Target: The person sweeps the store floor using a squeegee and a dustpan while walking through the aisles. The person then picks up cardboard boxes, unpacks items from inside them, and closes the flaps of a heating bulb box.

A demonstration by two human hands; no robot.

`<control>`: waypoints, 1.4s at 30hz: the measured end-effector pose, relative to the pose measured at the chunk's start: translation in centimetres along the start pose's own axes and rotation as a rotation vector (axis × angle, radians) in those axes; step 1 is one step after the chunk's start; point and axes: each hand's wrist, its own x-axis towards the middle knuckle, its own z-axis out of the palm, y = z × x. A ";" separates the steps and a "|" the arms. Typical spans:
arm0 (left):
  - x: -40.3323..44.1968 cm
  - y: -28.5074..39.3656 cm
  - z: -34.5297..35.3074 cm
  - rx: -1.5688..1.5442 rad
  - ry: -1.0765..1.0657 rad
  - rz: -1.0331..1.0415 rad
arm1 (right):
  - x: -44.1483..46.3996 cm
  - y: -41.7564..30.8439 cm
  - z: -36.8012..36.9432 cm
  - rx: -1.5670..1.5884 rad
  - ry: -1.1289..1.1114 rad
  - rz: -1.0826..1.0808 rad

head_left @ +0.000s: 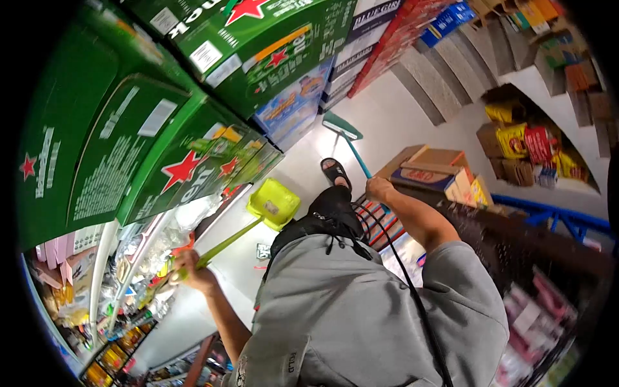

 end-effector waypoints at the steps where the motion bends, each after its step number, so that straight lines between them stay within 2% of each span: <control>1: 0.2 -1.0 -0.2 -0.055 -0.051 0.008 | -2.2 -0.8 0.2 -0.045 -0.008 -0.009; 2: 0.2 -2.1 -0.2 -0.109 -0.095 0.015 | -3.8 -1.2 0.2 -0.007 -0.049 0.011; 3: 0.3 -2.7 0.2 -0.106 -0.103 -0.023 | -4.4 -0.9 1.1 0.041 0.004 0.047; 5: 0.9 -3.5 1.4 -0.076 -0.157 -0.076 | -5.8 0.3 0.9 -0.007 0.033 -0.035; 7: 1.3 -4.4 2.0 -0.040 -0.230 -0.107 | -10.0 -1.4 -2.6 0.124 0.043 0.125; 8: 1.4 -4.9 2.2 -0.027 -0.263 -0.122 | -9.3 -0.2 -1.3 0.133 0.135 0.124; 10: 1.3 -5.2 2.5 0.023 -0.309 -0.148 | -11.3 -0.6 -2.8 0.141 0.184 0.142; 14: 0.8 -4.4 3.0 0.133 -0.388 -0.154 | -8.6 -1.6 -4.2 0.205 0.129 0.187; 16: 0.2 -4.4 3.2 0.189 -0.394 -0.158 | -5.6 -3.6 -4.1 0.195 0.173 0.095; 18: 0.3 -5.0 2.7 0.268 -0.440 -0.154 | 1.7 -4.8 1.9 0.174 0.211 0.052; 22: 0.3 -2.8 2.3 0.347 -0.406 -0.179 | -3.1 -13.8 6.2 0.260 0.052 -0.079; 24: 1.2 -3.4 1.3 0.313 -0.416 -0.165 | -5.5 -16.6 9.4 0.234 0.149 -0.112; 28: 3.6 -5.8 -1.8 0.311 -0.483 -0.205 | -10.1 -21.4 12.8 0.296 0.089 0.016; 31: 5.0 -7.3 -4.4 0.259 -0.541 -0.297 | -12.9 -22.4 16.2 0.147 0.117 0.164; 33: 5.8 -8.8 -6.0 0.272 -0.582 -0.247 | -16.5 -21.3 13.6 0.043 0.087 0.156; 34: 6.1 -9.7 -6.7 0.263 -0.584 -0.225 | -15.2 -19.1 15.6 0.100 0.170 0.213; 36: 6.5 -9.7 -7.3 0.268 -0.614 -0.194 | -19.1 -18.6 10.3 -0.043 0.017 0.212; 38: 6.6 -10.0 -8.3 0.270 -0.671 -0.161 | -19.7 -17.6 9.6 0.007 0.142 0.242; 42: 5.9 -9.9 -10.0 0.316 -0.718 -0.167 | -17.2 -20.5 8.7 0.188 0.115 0.236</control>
